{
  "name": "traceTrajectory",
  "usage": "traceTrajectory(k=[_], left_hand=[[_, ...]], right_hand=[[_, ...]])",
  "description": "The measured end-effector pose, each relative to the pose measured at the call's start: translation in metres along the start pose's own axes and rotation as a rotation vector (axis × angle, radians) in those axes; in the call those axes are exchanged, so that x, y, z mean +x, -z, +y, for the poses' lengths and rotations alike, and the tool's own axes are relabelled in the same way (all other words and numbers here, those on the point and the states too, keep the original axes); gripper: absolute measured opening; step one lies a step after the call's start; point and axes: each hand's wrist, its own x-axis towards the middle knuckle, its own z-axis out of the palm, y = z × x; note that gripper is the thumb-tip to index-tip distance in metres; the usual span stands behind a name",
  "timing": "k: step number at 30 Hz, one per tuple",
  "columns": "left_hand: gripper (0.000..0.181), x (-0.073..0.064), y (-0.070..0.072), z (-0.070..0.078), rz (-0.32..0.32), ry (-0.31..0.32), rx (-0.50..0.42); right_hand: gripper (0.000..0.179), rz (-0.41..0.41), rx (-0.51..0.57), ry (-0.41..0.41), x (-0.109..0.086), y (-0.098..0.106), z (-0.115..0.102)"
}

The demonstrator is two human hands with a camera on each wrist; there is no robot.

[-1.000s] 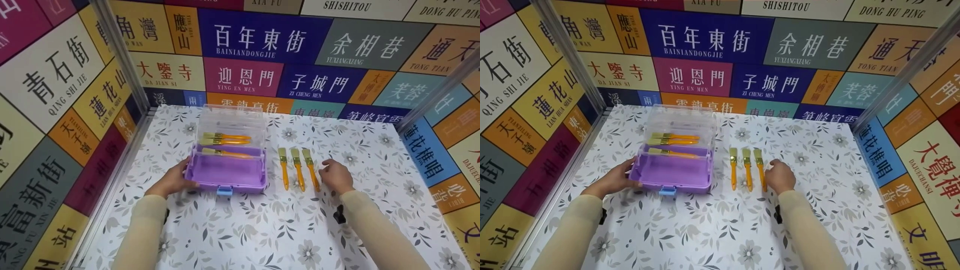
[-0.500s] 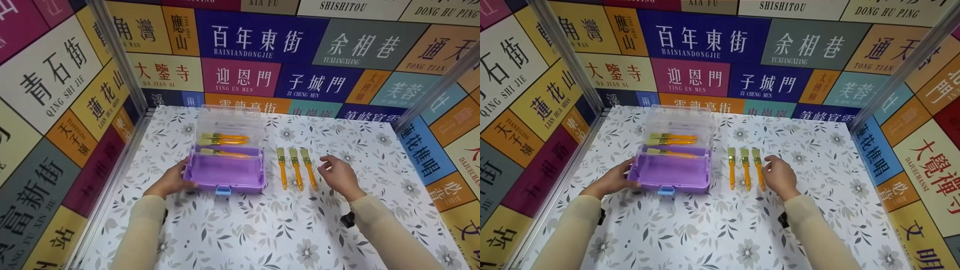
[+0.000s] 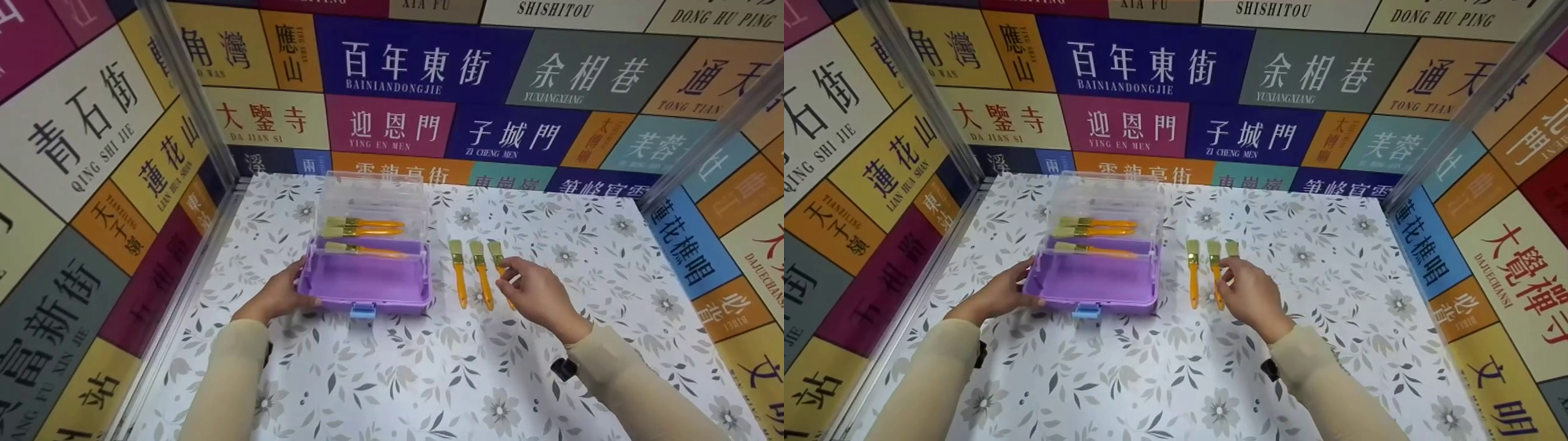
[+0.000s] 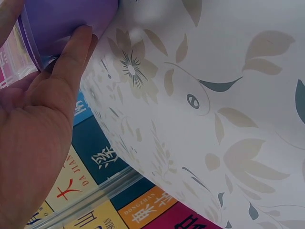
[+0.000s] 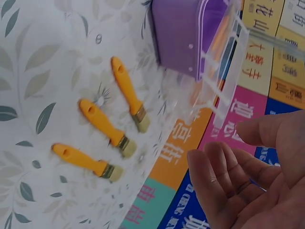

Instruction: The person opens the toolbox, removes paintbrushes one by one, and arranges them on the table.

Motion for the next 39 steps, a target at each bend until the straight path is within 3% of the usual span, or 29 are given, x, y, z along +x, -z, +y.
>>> traceTrajectory(k=[12, 20, 26, 32, 39], left_hand=[[0.112, -0.001, 0.002, 0.000, 0.008, 0.003, 0.005], [0.110, -0.003, 0.001, -0.002, 0.015, -0.001, 0.013], [0.111, -0.002, 0.000, -0.003, 0.014, 0.015, -0.011], [0.112, -0.002, 0.000, -0.001, 0.021, -0.004, -0.017], [0.112, -0.003, 0.001, 0.001, 0.021, -0.007, -0.017]], right_hand=[[0.035, -0.051, 0.006, 0.114, 0.026, -0.018, -0.044], [0.035, -0.104, -0.016, 0.155, 0.060, -0.036, -0.074], [0.034, -0.144, 0.041, 0.169, 0.090, -0.048, -0.095], [0.036, -0.202, 0.112, 0.202, 0.113, -0.061, -0.108], [0.042, -0.275, 0.103, 0.232, 0.138, -0.077, -0.115]])
